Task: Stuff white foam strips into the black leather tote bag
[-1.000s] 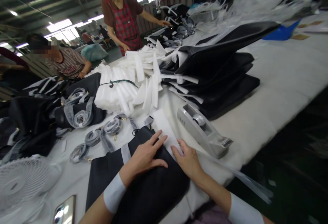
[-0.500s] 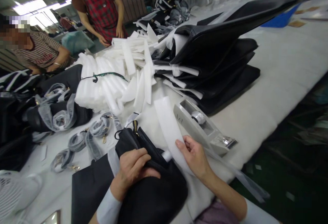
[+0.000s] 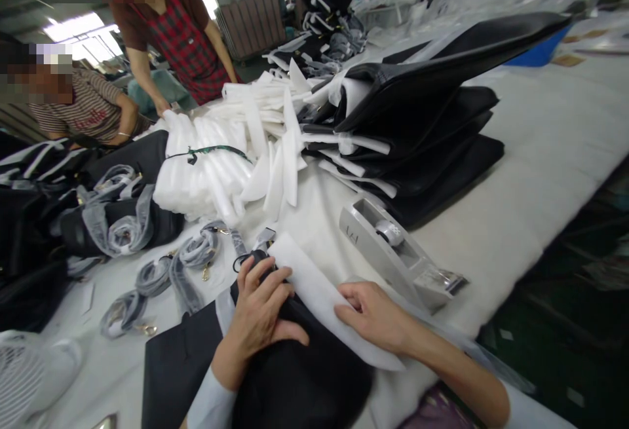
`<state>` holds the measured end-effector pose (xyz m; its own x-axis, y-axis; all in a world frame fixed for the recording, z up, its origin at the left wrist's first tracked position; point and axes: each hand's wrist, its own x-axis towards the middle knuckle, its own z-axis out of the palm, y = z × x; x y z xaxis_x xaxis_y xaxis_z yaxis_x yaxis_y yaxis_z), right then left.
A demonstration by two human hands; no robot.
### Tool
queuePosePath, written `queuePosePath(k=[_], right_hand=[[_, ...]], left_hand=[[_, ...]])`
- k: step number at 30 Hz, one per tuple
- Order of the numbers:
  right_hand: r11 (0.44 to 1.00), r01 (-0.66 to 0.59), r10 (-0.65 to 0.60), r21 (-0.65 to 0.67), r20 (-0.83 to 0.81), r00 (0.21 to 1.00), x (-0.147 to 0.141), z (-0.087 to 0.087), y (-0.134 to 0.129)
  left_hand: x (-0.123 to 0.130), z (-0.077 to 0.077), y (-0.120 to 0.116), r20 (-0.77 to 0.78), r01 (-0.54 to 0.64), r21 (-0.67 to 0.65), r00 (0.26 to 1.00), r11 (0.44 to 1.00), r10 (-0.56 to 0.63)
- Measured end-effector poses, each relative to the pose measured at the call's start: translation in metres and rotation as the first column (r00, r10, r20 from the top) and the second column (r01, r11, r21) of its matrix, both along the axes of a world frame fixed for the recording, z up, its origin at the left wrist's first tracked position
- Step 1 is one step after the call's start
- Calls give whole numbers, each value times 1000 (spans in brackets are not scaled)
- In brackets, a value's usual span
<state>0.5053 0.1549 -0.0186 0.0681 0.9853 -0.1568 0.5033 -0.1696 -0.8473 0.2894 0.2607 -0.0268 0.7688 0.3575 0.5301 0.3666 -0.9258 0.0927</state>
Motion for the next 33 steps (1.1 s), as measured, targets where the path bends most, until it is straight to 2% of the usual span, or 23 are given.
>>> queuePosePath(k=[3,5,7,10,13,16,21,25,29,33], right_hand=[[999,-22,29,-32,233,972,-7,6,13],[1000,0,8,-25,312,950,-17,6,24],[1000,15,-21,22,300,954,-27,2,32],[996,50,-67,75,257,964,-38,-6,36],[992,116,-126,52,269,955,-40,-10,34],[991,128,-134,41,260,956,-37,-8,31],[995,-83,70,58,197,978,-29,3,31],[981,-195,189,-13,310,932,-27,12,38],[989,-143,147,-35,331,932,-33,11,50],[997,-73,65,21,277,959,-42,2,62]], left_hand=[[2,1,15,-109,9,-111,994,994,-21],[1,-2,19,-90,-12,-105,996,994,3],[-2,-6,18,28,-41,-38,999,998,42],[-4,-10,12,253,-93,78,965,993,70],[-5,-13,6,347,-133,141,935,981,76],[-4,-15,4,371,-163,170,924,972,90],[-2,-17,4,382,-188,165,917,968,114],[-1,-18,6,382,-169,123,918,978,110],[-2,-20,7,380,-147,76,919,986,108],[-1,-21,9,378,-138,47,919,989,110]])
